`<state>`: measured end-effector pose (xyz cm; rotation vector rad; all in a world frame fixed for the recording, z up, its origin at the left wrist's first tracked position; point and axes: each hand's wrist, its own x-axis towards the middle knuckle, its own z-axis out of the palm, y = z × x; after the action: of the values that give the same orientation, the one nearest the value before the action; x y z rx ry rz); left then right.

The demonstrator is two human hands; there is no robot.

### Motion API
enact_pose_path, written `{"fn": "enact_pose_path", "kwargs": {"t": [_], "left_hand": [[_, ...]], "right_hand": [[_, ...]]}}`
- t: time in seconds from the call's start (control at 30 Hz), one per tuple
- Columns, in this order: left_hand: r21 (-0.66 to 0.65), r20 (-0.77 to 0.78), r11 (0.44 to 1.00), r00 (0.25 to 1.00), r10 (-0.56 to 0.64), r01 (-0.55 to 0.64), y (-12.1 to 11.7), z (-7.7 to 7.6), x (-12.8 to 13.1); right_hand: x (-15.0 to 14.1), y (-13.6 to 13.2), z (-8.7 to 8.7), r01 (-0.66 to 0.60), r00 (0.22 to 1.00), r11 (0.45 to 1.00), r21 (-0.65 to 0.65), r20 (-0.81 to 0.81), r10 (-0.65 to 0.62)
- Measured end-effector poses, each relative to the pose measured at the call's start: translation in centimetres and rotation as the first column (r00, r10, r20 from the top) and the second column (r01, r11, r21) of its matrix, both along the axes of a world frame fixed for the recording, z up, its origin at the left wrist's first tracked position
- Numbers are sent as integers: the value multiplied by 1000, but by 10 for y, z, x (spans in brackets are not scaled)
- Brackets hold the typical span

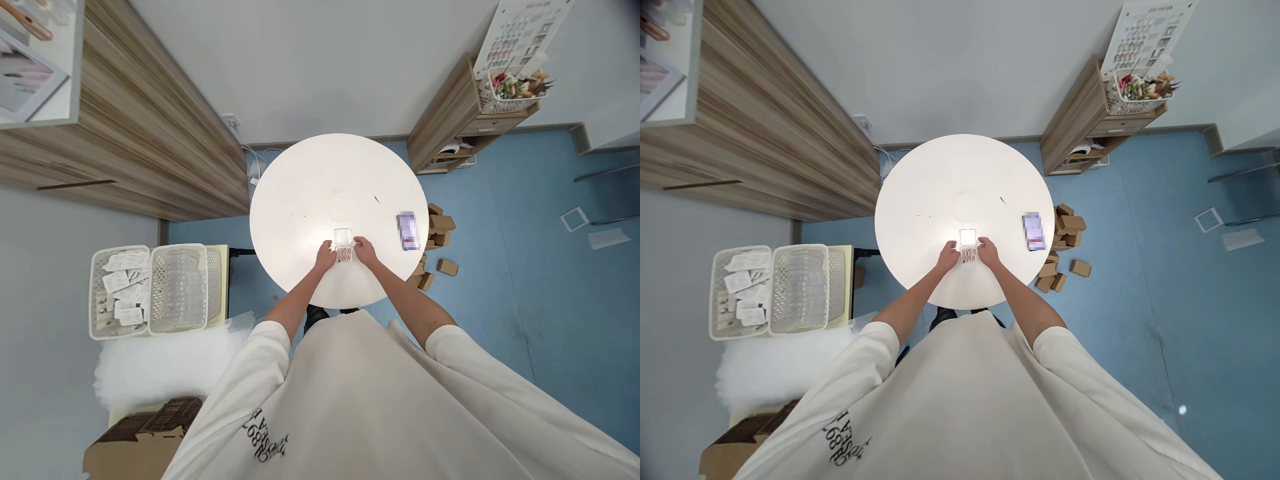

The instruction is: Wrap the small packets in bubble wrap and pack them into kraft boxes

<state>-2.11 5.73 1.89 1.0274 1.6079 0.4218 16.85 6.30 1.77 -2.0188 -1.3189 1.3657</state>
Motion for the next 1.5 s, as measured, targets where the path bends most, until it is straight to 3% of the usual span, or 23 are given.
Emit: {"fn": "enact_pose_path", "kwargs": {"t": [0.13, 0.27, 0.43, 0.57, 0.7, 0.9, 1.2, 1.33, 1.4, 1.5], "left_hand": [[-45, 119, 988, 981, 151, -147, 18, -3, 5], [-116, 259, 974, 940, 220, -196, 23, 0, 8], [-157, 231, 963, 940, 253, -220, 25, 6, 5], [-145, 223, 966, 944, 244, -215, 29, 10, 1], [-44, 262, 986, 951, 167, -161, 30, 15, -2], [61, 198, 989, 973, 119, -134, 21, 14, -11], [2, 122, 1000, 993, 4, -4, -13, 16, -18], [60, 10, 989, 991, -134, 133, -27, 19, -22], [134, -81, 956, 964, -252, 262, -34, 20, -25], [214, -204, 854, 877, -435, 474, -46, 21, -27]], "right_hand": [[-1, 15, 0, 35, 994, 999, -41, -106, -39], [-7, 18, 3, 71, 969, 994, -87, -230, -90], [-11, 17, 13, 107, 953, 985, -135, -269, -140], [-13, 19, 27, 137, 941, 983, -122, -295, -168], [-16, 21, 38, 180, 913, 980, -86, -356, -199], [-18, 11, 43, 179, 912, 981, -73, -362, -194], [-15, -20, 33, -13, 973, 998, -69, -232, -4], [-13, -34, 27, -165, 984, 984, -69, -76, 159], [-12, -42, 24, -291, 955, 956, -32, 48, 292], [-11, -53, 21, -494, 842, 869, -27, 232, 486]]}}
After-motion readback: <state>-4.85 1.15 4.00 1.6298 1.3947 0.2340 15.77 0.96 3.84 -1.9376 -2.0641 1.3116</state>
